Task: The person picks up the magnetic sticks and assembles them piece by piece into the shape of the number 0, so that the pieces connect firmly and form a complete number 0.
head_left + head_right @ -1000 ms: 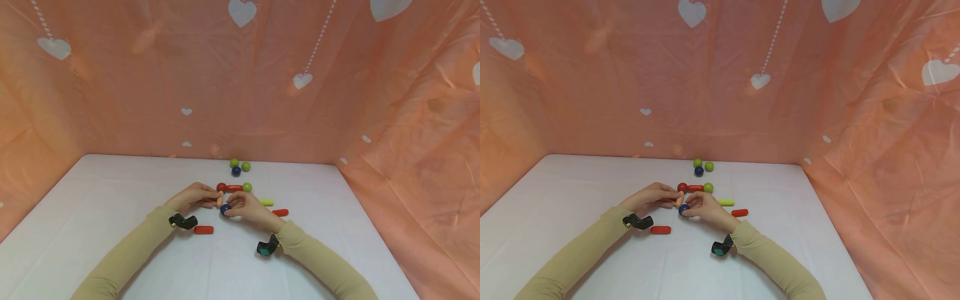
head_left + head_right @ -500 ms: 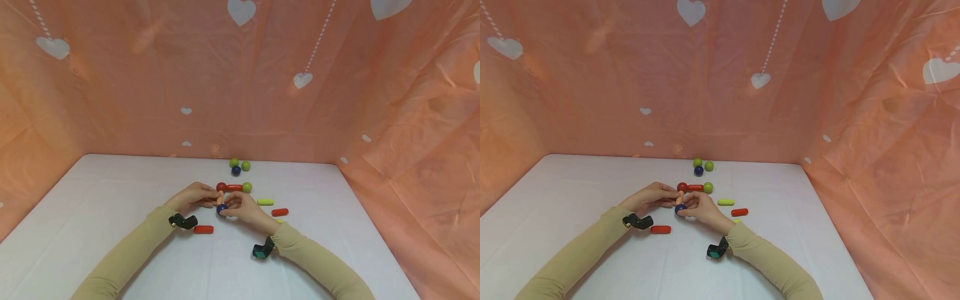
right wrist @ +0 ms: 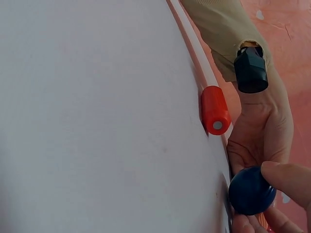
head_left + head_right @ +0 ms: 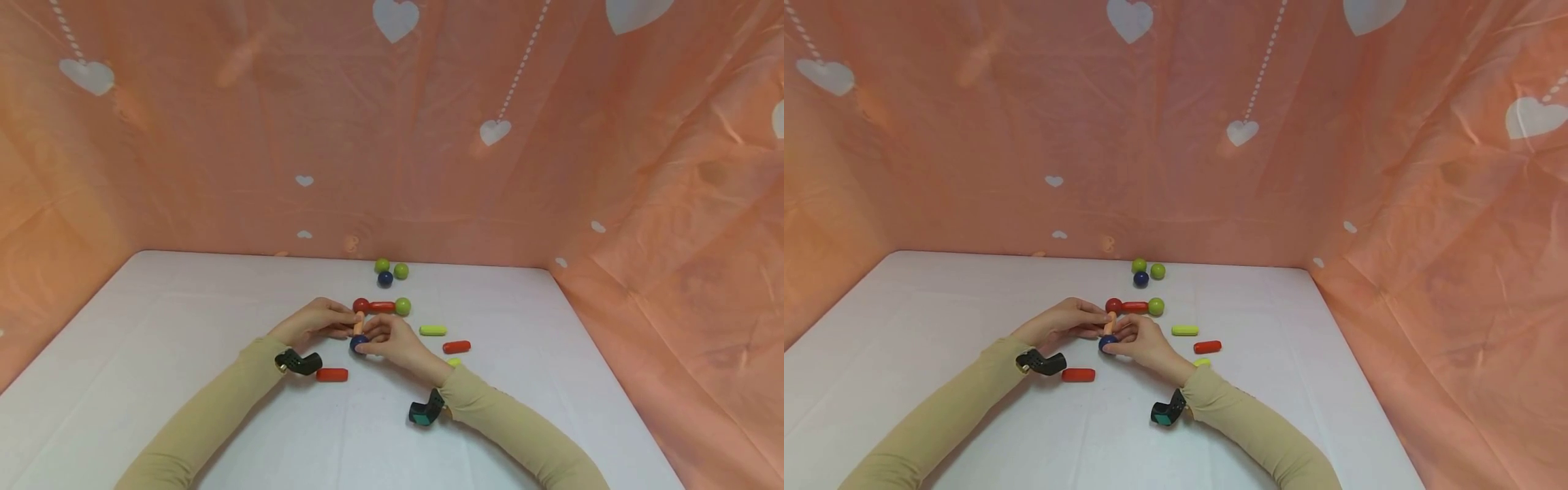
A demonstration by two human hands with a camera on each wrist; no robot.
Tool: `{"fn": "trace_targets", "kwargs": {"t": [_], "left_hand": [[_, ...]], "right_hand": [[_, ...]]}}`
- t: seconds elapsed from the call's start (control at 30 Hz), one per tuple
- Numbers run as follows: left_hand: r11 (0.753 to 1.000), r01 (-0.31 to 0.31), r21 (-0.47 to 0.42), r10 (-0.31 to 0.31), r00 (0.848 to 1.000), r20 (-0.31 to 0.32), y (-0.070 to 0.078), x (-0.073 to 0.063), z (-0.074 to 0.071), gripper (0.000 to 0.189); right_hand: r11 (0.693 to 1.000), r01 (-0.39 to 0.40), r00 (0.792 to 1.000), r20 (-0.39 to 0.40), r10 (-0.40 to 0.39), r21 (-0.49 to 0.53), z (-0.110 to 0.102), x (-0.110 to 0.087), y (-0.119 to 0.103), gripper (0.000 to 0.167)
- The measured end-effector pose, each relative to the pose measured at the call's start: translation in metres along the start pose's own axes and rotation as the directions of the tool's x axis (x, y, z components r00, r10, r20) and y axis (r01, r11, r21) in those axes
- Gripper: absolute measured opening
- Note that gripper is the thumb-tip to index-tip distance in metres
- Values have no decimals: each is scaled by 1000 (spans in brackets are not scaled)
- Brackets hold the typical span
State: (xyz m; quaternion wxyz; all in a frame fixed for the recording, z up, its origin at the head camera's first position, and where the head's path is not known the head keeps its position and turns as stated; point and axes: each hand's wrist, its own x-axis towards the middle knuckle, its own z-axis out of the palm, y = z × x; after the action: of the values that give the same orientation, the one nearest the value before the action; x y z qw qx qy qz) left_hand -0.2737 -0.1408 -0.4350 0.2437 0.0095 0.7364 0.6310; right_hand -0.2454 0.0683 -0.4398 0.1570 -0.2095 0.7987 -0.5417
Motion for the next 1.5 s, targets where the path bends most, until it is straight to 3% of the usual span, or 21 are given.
{"fn": "trace_targets", "kwargs": {"t": [0.37, 0.6, 0.73, 0.9, 1.0, 1.1, 1.23, 1.37, 1.5], "left_hand": [[999, -15, -30, 15, 1000, 1, 1, -1, 1, 30], [998, -7, -67, 7, 1000, 7, -2, -2, 0, 34], [999, 1, -44, -1, 1000, -16, -1, -2, 0, 34], [999, 36, -28, -37, 998, -57, 1, 0, 1, 35], [998, 53, -30, -54, 996, -65, 2, -1, 2, 35], [997, 59, -43, -62, 996, -66, 2, -2, 2, 34], [998, 21, -60, -22, 1000, -17, -2, -4, 0, 33], [997, -37, -71, 41, 998, 50, -4, -6, -2, 29], [996, -41, -80, 45, 998, 51, -4, -6, -2, 27]], "right_hand": [[999, -6, 1000, -12, 5, -35, 2, -1, -1, 35], [1000, 4, 1000, 20, -3, -26, -16, -4, -6, 36], [996, 66, 996, -59, -69, -59, -37, 0, -12, 35], [971, 128, 975, -155, -160, -200, -66, 13, -10, 36], [962, 91, 983, -133, -129, -256, -79, 18, -6, 39], [961, 19, 994, -100, -48, -276, -85, 21, -2, 42], [961, -61, 995, -89, 38, -271, -84, 22, 3, 41], [963, -62, 994, -103, 36, -262, -81, 22, 4, 35], [965, -64, 992, -121, 34, -256, -79, 20, 4, 31]]}}
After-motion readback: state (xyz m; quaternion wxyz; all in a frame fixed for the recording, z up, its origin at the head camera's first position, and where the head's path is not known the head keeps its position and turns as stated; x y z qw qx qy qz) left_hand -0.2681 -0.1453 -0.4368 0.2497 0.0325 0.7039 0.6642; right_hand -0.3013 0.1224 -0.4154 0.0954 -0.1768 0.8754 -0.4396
